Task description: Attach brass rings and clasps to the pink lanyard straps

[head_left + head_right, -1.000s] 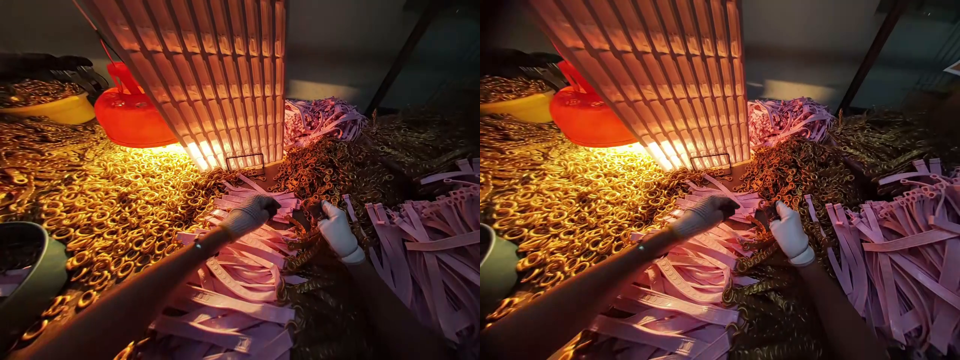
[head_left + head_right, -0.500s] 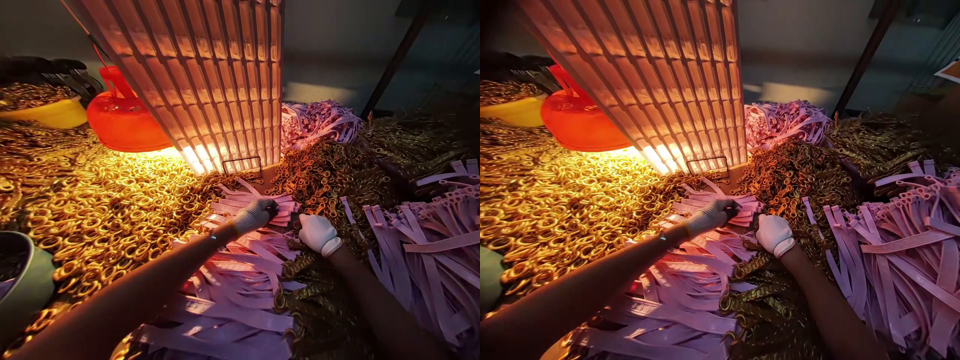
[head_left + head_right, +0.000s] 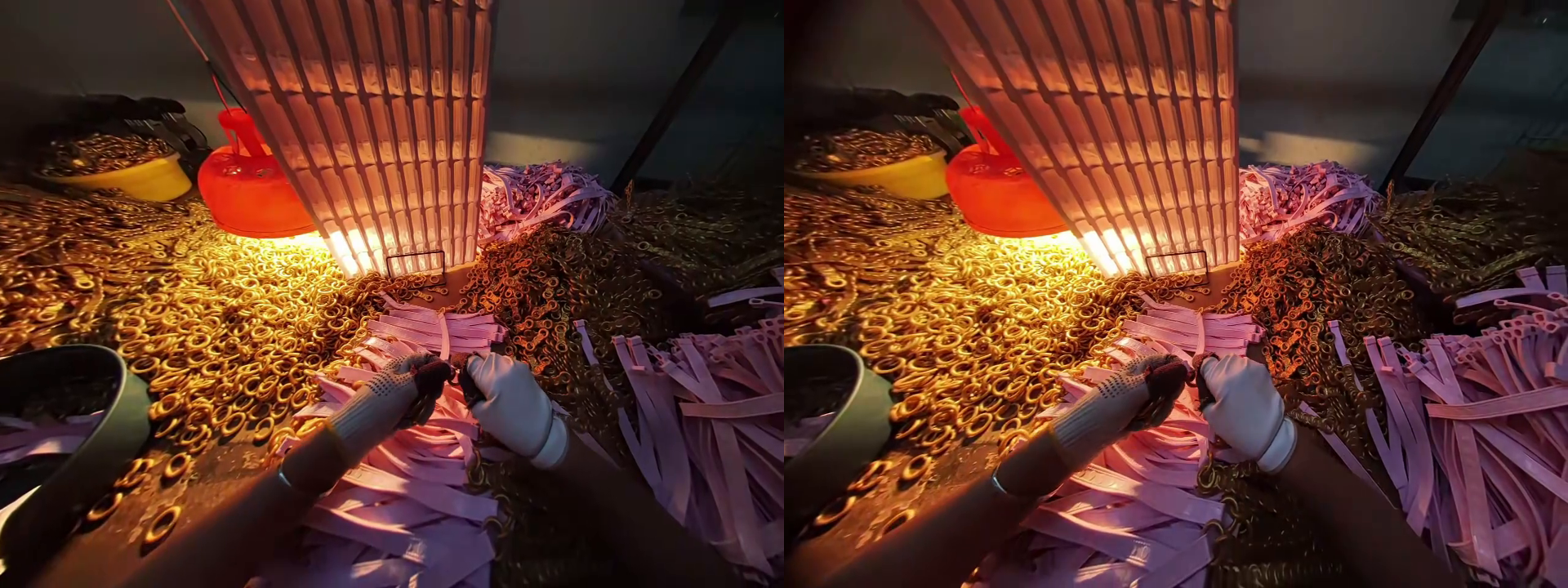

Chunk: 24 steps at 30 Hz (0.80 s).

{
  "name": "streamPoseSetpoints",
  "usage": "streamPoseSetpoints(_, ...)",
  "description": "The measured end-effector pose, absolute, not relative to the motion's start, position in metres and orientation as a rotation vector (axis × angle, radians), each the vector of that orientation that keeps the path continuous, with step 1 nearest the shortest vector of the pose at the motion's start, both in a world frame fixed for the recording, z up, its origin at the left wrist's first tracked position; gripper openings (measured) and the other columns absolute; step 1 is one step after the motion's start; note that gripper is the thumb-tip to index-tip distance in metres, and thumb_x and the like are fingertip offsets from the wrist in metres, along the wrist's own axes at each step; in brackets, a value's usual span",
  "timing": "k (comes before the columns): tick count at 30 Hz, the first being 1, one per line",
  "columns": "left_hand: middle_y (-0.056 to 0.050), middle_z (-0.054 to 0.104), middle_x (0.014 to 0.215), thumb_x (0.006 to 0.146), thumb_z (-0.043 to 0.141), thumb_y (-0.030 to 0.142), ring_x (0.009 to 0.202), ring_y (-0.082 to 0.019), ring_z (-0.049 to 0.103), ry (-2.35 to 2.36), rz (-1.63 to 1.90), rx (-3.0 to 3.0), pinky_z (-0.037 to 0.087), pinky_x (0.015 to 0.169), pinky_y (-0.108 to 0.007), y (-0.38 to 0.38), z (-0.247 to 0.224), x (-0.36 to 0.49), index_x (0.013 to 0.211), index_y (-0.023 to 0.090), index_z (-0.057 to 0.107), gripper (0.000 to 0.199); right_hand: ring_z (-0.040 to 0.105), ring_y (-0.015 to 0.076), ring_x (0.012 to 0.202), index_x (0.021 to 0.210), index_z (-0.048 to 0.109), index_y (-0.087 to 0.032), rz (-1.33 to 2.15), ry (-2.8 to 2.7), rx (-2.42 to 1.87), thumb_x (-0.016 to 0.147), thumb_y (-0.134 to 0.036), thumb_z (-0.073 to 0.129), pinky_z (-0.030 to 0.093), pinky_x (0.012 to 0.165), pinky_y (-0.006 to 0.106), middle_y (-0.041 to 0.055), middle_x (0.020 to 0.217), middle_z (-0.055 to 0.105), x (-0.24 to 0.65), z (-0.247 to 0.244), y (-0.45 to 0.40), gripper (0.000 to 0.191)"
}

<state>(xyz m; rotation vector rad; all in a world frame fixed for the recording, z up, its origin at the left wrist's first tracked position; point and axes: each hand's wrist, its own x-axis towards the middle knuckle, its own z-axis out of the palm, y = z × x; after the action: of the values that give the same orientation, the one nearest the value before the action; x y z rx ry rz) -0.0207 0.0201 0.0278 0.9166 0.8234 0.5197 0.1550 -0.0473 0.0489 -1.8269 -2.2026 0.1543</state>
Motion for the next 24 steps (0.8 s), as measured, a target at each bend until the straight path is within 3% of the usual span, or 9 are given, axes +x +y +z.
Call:
streamPoseSetpoints(5, 0.006, 0.042, 0.042, 0.086, 0.065, 0.051, 0.034, -0.008, 0.035, 0.943, 0.408, 1.240, 0.025, 0.035, -0.019, 0.021, 0.032, -0.022, 0.071, 0.020, 0.055, 0.036, 0.060, 0.0237, 0.074, 0.090, 0.062, -0.017, -0.150, -2.370, -1.910, 0.084, -0.008, 0.053, 0.029, 0.058, 0.033, 0.0120, 0.087, 0.068, 0.148, 0.054, -0.052, 0.015)
streamPoseSetpoints(8, 0.003, 0.051, 0.050, 0.090, 0.061, 0.045, 0.042, -0.009, 0.042, 0.913, 0.390, 1.623, 0.031, 0.042, -0.020, 0.026, 0.035, -0.026, 0.071, 0.018, 0.060, 0.034, 0.058, 0.0230, 0.069, 0.088, 0.061, -0.017, -0.249, -2.416, -1.899, 0.090, -0.008, 0.049, 0.025, 0.055, 0.034, 0.0115, 0.083, 0.066, 0.146, 0.052, -0.054, 0.015)
streamPoseSetpoints(12, -0.001, 0.065, 0.066, 0.092, 0.057, 0.037, 0.059, -0.012, 0.054, 0.820, 0.370, 1.978, 0.041, 0.056, -0.022, 0.027, 0.037, -0.026, 0.076, 0.016, 0.068, 0.029, 0.060, 0.0218, 0.072, 0.088, 0.059, -0.017, -0.201, -2.333, -1.941, 0.086, -0.012, 0.055, 0.028, 0.057, 0.032, 0.0088, 0.081, 0.066, 0.145, 0.046, -0.051, 0.007)
streamPoseSetpoints(17, -0.004, 0.071, 0.076, 0.092, 0.056, 0.032, 0.069, -0.015, 0.061, 0.947, 0.536, 2.056, 0.044, 0.063, -0.024, 0.012, 0.034, -0.017, 0.082, 0.017, 0.070, 0.023, 0.062, 0.0212, 0.073, 0.088, 0.059, -0.019, -0.114, -2.187, -2.073, 0.077, -0.011, 0.058, 0.030, 0.060, 0.032, 0.0069, 0.079, 0.068, 0.146, 0.041, -0.050, 0.013)
streamPoseSetpoints(22, 0.004, 0.052, 0.053, 0.093, 0.053, 0.039, 0.043, -0.010, 0.045, 0.983, 0.381, 1.677, 0.033, 0.044, -0.021, 0.009, 0.032, -0.011, 0.076, 0.018, 0.063, 0.029, 0.062, 0.0223, 0.073, 0.086, 0.058, -0.019, -0.126, -2.215, -1.991, 0.073, -0.011, 0.056, 0.031, 0.060, 0.033, 0.0072, 0.078, 0.067, 0.151, 0.042, -0.048, 0.016)
streamPoseSetpoints(24, 0.004, 0.051, 0.052, 0.089, 0.057, 0.037, 0.043, -0.008, 0.043, 0.924, 0.366, 1.674, 0.031, 0.042, -0.020, 0.012, 0.029, -0.011, 0.069, 0.017, 0.060, 0.028, 0.062, 0.0233, 0.073, 0.085, 0.059, -0.019, -0.128, -2.220, -1.988, 0.071, -0.011, 0.056, 0.032, 0.060, 0.033, 0.0076, 0.077, 0.066, 0.152, 0.042, -0.048, 0.016)
